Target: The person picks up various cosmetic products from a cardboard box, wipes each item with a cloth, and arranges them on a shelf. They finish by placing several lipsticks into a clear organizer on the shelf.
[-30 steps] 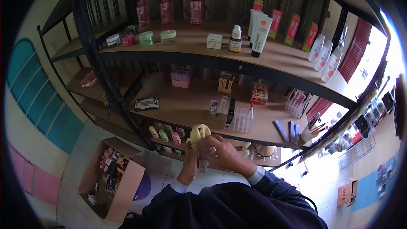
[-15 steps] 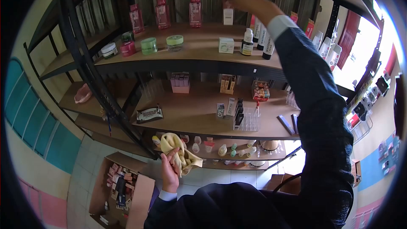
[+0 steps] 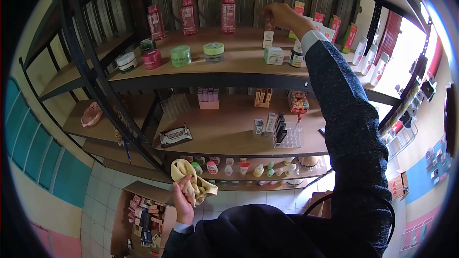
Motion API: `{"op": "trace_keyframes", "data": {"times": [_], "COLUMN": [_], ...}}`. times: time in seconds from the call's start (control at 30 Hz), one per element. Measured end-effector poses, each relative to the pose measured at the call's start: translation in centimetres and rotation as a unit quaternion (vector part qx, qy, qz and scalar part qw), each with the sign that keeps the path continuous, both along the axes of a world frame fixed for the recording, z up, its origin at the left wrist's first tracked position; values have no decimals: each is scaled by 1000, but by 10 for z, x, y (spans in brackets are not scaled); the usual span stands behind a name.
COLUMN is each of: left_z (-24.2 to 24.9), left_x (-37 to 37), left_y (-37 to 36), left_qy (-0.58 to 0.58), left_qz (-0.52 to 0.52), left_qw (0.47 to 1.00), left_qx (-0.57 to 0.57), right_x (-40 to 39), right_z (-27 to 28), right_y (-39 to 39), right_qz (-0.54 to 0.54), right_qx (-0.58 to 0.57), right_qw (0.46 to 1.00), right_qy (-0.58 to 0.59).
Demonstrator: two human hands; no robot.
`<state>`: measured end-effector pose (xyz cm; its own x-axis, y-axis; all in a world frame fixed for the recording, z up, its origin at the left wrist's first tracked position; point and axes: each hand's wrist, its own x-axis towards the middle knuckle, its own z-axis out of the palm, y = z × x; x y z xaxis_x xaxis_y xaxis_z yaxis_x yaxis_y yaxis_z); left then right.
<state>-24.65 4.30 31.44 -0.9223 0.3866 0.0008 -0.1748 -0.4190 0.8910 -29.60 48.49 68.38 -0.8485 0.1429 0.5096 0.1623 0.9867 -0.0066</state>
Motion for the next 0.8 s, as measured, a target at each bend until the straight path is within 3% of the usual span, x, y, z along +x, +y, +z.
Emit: {"op": "trace_keyframes", "data": {"times": [0.47,0.53,0.6,0.67,0.73,0.77,0.8], "left_z": [3,2,6,7,9,25,30], "left_x": [9,14,21,32,45,57,66], "left_y": [4,6,2,3,11,18,21], "left_qy": [-17,5,18,26,58,88,79], "left_qz": [9,37,44,56,67,86,101], "left_qw": [1000,999,999,997,993,986,985], "left_qx": [10,29,-11,-48,-76,-114,-114], "right_x": [8,22,51,71,93,131,133], "right_z": [8,21,33,19,-29,-49,-83], "right_y": [-6,-20,-65,-101,-142,-189,-199], "right_qz": [7,19,49,215,392,302,397], "right_qx": [28,106,62,-115,-243,-316,-269], "right_qw": [1000,992,989,956,883,899,874], "right_qy": [-11,62,123,164,86,-27,-74]}}
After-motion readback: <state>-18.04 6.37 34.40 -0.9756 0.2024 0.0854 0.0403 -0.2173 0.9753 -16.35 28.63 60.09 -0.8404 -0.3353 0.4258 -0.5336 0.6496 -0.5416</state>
